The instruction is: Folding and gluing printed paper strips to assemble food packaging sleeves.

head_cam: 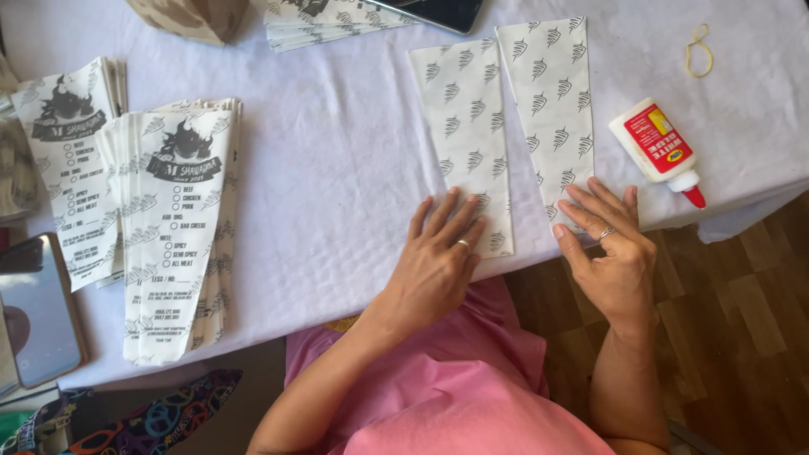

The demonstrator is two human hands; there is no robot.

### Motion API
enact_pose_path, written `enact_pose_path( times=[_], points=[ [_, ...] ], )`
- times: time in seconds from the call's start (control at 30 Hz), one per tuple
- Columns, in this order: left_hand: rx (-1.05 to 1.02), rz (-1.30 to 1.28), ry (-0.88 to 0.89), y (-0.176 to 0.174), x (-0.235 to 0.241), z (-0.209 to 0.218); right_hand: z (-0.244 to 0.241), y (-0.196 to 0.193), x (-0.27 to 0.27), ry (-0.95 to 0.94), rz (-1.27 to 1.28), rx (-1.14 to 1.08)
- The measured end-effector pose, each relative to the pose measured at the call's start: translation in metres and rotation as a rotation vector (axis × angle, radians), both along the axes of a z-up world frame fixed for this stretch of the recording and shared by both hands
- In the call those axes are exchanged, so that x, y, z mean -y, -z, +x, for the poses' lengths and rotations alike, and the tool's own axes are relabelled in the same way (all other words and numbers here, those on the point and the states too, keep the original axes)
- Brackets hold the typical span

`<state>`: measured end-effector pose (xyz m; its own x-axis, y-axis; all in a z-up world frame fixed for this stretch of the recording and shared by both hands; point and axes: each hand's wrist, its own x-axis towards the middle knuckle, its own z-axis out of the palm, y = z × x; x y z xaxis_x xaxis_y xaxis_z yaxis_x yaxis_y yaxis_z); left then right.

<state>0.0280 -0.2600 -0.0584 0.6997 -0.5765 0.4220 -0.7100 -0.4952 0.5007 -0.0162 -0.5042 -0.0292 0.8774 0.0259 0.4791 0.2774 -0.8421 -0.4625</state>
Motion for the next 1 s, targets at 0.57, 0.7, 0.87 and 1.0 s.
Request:
enact_pose_path(
  times=[0.57, 0.7, 0.87, 1.0],
  points=[
    [-0.011, -0.106, 0.004, -0.001, 0.054, 0.008, 0.002, -0.002, 0.015, -0.005, 0.113, -0.002],
    [-0.005, -0.128, 0.001, -0.002, 0.055, 0.008, 0.002, -0.005, 0.013, -0.017, 0.131, 0.001],
    [-0.006, -0.144, -0.001, -0.011, 0.053, 0.006, -0.001, -0.012, 0.01, -0.047, 0.087, 0.02],
    [-0.006, -0.177, 0.003, -0.014, 0.05, 0.005, -0.002, -0.013, 0.011, -0.086, 0.076, 0.048]
  ],
)
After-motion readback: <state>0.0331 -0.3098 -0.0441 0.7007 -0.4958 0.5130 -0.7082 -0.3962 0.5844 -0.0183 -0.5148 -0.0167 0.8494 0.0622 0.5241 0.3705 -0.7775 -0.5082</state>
